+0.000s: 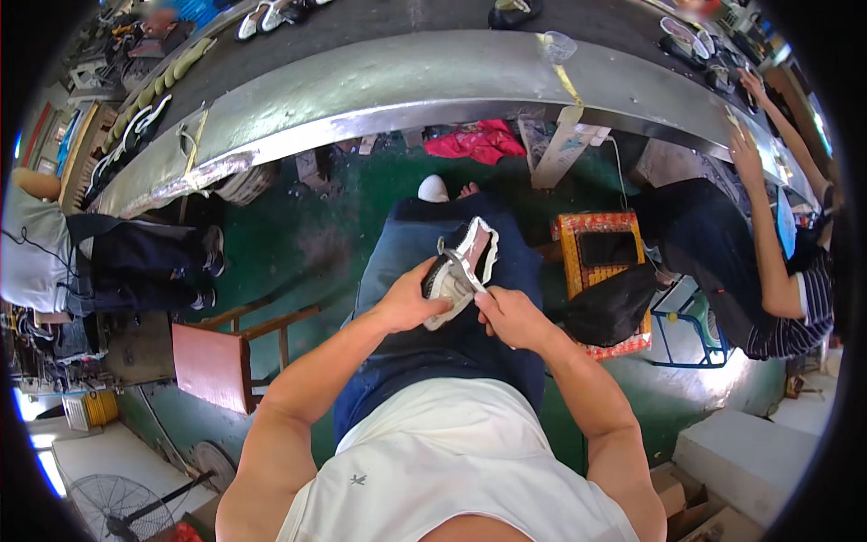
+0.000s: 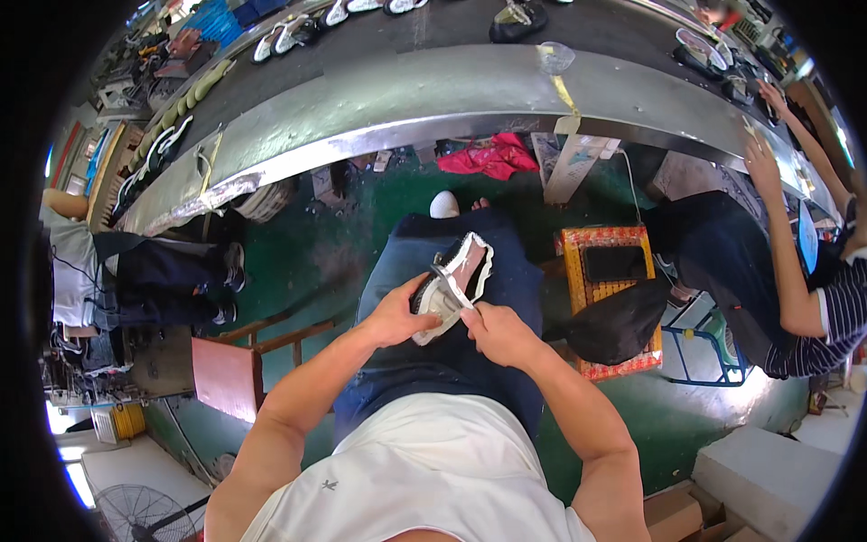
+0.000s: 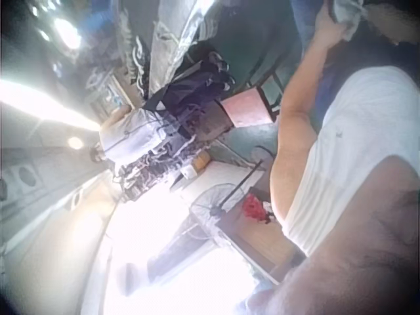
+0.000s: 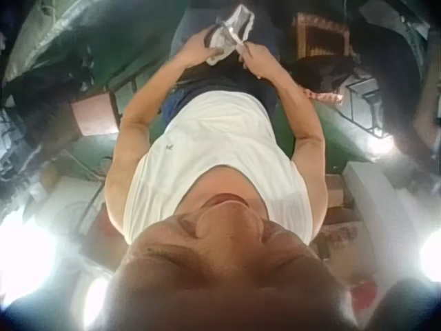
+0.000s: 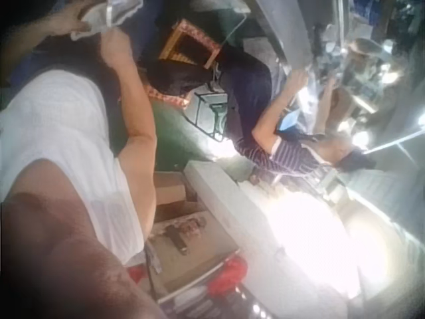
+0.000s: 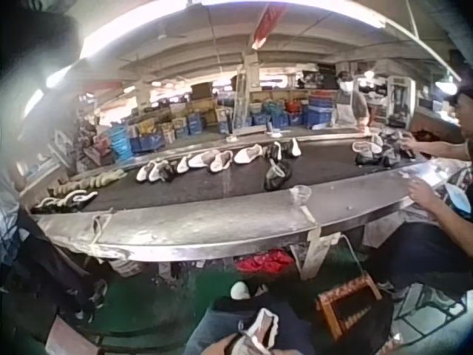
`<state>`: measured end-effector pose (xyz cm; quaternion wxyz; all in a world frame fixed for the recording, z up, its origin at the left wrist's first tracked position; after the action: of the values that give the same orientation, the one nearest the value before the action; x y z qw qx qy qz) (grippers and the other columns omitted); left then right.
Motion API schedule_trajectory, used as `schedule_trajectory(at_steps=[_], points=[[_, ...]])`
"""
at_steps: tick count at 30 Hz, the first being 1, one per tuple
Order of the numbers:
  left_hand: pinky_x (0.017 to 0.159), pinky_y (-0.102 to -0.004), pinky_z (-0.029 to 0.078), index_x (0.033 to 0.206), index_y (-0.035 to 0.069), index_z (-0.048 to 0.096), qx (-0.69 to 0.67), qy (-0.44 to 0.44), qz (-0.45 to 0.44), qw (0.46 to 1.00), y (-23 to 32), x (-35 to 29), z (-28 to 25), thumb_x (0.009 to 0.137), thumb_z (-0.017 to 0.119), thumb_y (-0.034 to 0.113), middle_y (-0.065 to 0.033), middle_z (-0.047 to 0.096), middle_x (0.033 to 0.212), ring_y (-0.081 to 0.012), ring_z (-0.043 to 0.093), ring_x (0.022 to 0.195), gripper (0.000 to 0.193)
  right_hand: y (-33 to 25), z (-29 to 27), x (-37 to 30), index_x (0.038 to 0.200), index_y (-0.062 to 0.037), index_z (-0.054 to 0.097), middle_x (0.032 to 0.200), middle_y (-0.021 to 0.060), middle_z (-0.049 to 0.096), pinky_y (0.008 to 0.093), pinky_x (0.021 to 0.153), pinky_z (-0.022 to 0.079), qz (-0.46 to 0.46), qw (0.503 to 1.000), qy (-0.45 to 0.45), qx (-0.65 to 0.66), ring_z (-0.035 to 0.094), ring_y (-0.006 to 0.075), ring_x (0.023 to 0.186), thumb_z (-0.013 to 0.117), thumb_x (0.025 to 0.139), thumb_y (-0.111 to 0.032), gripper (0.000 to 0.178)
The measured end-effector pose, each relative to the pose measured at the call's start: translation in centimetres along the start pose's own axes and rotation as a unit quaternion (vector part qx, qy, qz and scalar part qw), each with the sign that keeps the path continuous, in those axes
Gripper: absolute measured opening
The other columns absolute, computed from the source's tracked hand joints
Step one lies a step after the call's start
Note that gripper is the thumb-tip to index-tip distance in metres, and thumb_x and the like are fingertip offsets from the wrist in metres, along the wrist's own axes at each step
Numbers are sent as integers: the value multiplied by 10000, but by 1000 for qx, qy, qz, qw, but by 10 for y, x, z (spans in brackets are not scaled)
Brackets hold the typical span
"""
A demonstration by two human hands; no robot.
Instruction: Assembling and finishing shoes on a production line using hand tools.
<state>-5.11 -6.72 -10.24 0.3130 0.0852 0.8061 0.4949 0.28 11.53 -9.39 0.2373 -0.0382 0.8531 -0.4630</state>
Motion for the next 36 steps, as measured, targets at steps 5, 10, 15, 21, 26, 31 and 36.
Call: schedule_trajectory(at_steps=[5, 10, 15, 21, 26, 31, 36], points=[[1025, -316, 470, 1497, -6, 413, 25, 52, 107, 993, 34, -22, -33, 738, 832, 60, -131, 639, 1261, -189, 611, 1161, 870, 20, -15, -18, 1026, 29, 607, 787, 98, 671, 325, 653, 525, -2, 981, 70, 181, 661, 175, 683, 420, 1080, -391, 463], [819, -332, 577, 1435, 22, 369, -74, 180, 135, 972, 84, -26, -92, 735, 864, 20, -180, 712, 1040, -194, 699, 945, 857, 38, -28, -24, 1111, 63, 588, 872, 95, 657, 310, 663, 520, 4, 963, 102, 249, 642, 150, 709, 389, 1098, -380, 486], [773, -346, 598, 1370, 24, 397, -327, 120, 216, 912, 103, 13, -82, 839, 787, -25, -136, 700, 1025, -194, 702, 886, 661, 41, -32, -28, 1100, 66, 594, 859, 95, 657, 307, 665, 520, 5, 963, 109, 248, 648, 152, 713, 403, 1095, -371, 477], [697, -319, 560, 1103, -31, 653, -238, 61, -72, 967, 24, 93, -24, 925, 750, 412, -95, 706, 971, -142, 681, 775, 486, 24, -40, -40, 1073, 43, 607, 829, 113, 653, 344, 691, 516, 31, 985, 86, 149, 640, 183, 729, 547, 1021, -261, 315], [1032, -377, 479, 1345, 20, 582, -438, -37, -158, 884, -72, 73, 45, 1100, 357, 439, -115, 641, 1299, -211, 614, 1174, 535, 34, -33, -41, 1050, 1, 602, 813, 154, 628, 388, 735, 502, 51, 996, 39, 60, 617, 270, 736, 611, 955, -209, 230], [1121, -342, 399, 1493, 39, 435, -371, 7, -48, 928, -78, 60, 57, 1124, 266, 381, -130, 535, 1435, -203, 524, 1289, 530, 32, -17, -32, 971, -5, 569, 794, 152, 605, 428, 700, 499, 53, 994, -89, 33, 626, 304, 724, 604, 959, -214, 212], [1133, -333, 379, 1513, 45, 407, -346, 25, -21, 938, -80, 58, 66, 1121, 259, 419, -134, 533, 1429, -207, 506, 1310, 562, 22, -18, -13, 1065, -10, 619, 785, 43, 620, 324, 610, 521, 145, 972, -170, 68, 611, 140, 657, 623, 961, -174, 194]])
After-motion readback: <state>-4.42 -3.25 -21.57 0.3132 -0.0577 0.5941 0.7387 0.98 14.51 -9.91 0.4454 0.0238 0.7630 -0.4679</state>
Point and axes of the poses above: each hand's wrist, its own x-axis towards the middle knuckle, its own z-axis out of the palm, y = z × x, the point moved 7 cm from there along x, towards the middle knuckle
